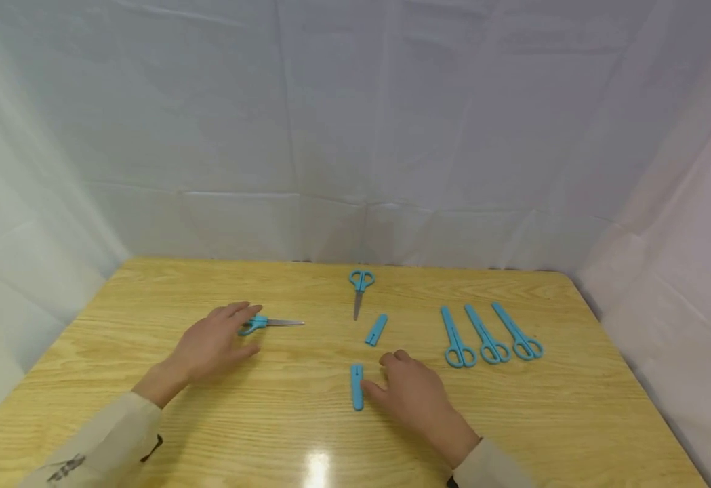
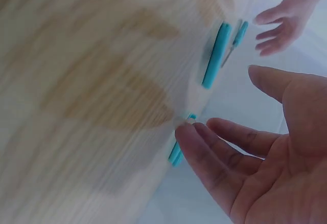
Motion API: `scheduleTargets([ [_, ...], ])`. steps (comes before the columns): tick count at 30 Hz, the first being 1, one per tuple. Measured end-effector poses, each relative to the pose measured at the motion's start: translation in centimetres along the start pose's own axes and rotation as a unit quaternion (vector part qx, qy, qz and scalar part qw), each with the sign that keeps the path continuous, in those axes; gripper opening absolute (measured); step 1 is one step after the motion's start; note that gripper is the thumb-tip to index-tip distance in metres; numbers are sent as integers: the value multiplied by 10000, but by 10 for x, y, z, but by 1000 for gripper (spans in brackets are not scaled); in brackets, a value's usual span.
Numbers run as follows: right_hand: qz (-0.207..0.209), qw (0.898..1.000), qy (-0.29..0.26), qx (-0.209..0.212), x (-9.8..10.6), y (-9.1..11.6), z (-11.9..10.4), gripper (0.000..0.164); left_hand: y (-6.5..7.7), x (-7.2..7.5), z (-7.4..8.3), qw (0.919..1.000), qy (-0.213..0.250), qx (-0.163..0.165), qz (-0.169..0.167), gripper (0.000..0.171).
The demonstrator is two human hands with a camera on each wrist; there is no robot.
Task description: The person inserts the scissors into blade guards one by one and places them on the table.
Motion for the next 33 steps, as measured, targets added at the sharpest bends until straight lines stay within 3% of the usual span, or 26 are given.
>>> scheduleTargets([
  [6,-256,9995,-140,109,-8,1,-15,55,-4,-5,-11,9988,100,231,-417,66],
  [13,-212,9994,115,251,-9,-2,-29,52,-11,-11,-21,9965,382,533,-509,65],
  [25,-249,9990,343,148,-17,-5,-31,51,-24,-21,-33,9907,836,775,-744,66],
  [33,-276,9984,490,41,-17,-6,-29,48,-32,-26,-39,9837,965,1054,-1093,60],
])
Point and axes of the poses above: each hand's wrist, its own y-axis away from the middle knuckle, its own x-axis out of the back of the hand, z = x × y, the point moved 7 cm from there along -y, towards the middle knuckle, and after that the axes turned 10 degrees about z, right-handed, at the moved point
